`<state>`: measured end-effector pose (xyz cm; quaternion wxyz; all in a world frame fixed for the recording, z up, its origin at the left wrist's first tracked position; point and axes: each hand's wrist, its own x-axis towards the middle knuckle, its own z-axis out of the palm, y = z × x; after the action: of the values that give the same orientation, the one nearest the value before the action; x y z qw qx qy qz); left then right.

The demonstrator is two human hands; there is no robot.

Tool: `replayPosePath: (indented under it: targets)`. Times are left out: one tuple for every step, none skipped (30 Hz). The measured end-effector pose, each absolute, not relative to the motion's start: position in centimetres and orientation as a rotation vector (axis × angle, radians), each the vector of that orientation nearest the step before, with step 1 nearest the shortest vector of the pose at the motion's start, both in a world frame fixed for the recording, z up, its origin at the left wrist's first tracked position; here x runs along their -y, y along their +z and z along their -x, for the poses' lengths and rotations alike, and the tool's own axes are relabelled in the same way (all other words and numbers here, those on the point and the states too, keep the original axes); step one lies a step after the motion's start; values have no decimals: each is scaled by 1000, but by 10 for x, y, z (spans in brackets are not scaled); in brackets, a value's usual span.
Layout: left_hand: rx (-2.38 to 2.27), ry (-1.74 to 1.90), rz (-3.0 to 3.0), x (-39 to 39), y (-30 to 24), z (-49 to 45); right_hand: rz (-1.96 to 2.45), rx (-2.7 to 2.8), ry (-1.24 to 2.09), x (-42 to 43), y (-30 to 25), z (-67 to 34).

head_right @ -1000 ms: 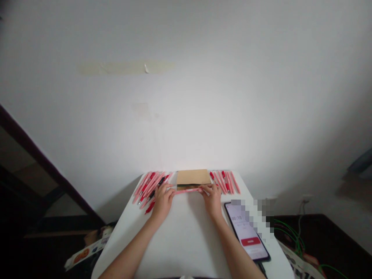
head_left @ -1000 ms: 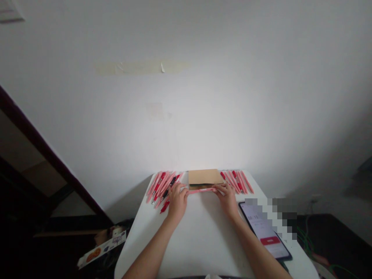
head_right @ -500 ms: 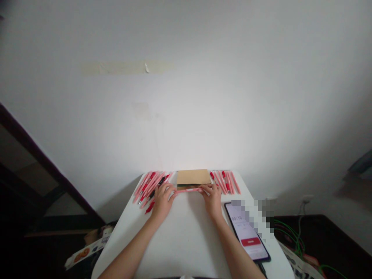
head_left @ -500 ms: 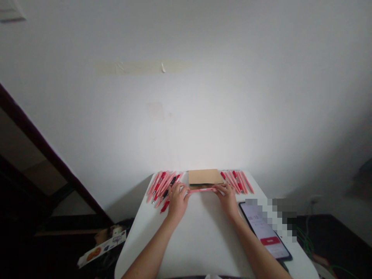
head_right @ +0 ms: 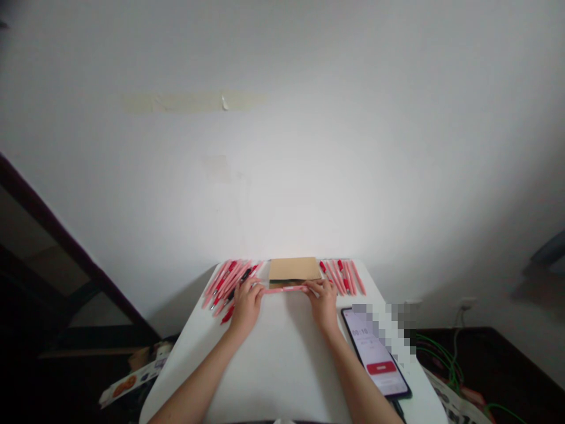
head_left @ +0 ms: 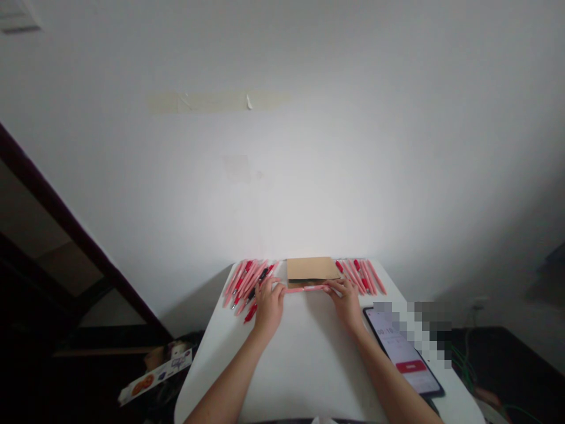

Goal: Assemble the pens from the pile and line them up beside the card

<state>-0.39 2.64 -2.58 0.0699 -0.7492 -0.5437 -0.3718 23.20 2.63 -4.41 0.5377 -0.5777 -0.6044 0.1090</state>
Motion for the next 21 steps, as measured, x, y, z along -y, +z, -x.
replayPosePath:
  targets:
    - [1635, -1126, 2245, -27, -26, 4, 1369, 1439, 258, -26, -44, -232]
    - [1636, -1133, 2235, -27, -26, 4, 1364, 1441, 255, -26, -45, -232]
    - [1637, -1137, 2227, -27, -27, 4, 1363, 1439, 249, -26, -45, -232]
    - [1642, -1139, 2219, -27, -27, 4, 1365, 1436, 242, -27, -45, -232]
    - [1648, -1139, 2217, -28, -28, 4, 1368, 1431, 235, -27, -45, -232]
    - [1654, -1139, 2216, -28, -28, 4, 1373, 1425, 228, -27, -45, -232]
    - [1658, -1140, 2218, -29, -29, 4, 1376, 1420, 222, -27, -45, -232]
    - [1660, -1143, 2218, -29, -30, 4, 1378, 1417, 219, -27, -45, -232]
    - [1660, -1149, 2217, -29, -30, 4, 1378, 1417, 219, -27, -45, -232]
    - [1658, -1156, 2215, -30, -31, 4, 1379, 1418, 221, -27, -45, -232]
    - [1655, -1163, 2212, -30, -32, 4, 1380, 1417, 224, -27, -45, -232]
    - [1653, -1167, 2210, -31, -32, 5, 1381, 1415, 228, -27, -45, -232]
    - [1652, -1169, 2209, -31, -33, 5, 1381, 1412, 233, -27, -45, -233]
    - [1652, -1169, 2208, -31, -33, 5, 1383, 1407, 236, -27, -45, -233]
    - [1654, -1169, 2207, -32, -34, 5, 1384, 1403, 238, -27, -45, -233]
    - [1657, -1167, 2205, -32, -34, 5, 1386, 1398, 238, -27, -45, -234]
    - [1661, -1164, 2205, -32, -34, 5, 1388, 1394, 236, -28, -45, -234]
    - [1665, -1161, 2204, -32, -35, 5, 1388, 1391, 234, -28, -46, -234]
    - [1670, -1159, 2200, -32, -35, 5, 1387, 1389, 230, -29, -46, -234]
    - [1673, -1157, 2195, -32, -35, 5, 1384, 1390, 227, -30, -47, -235]
    - [1676, -1157, 2188, -32, -35, 5, 1380, 1391, 221, -30, -47, -235]
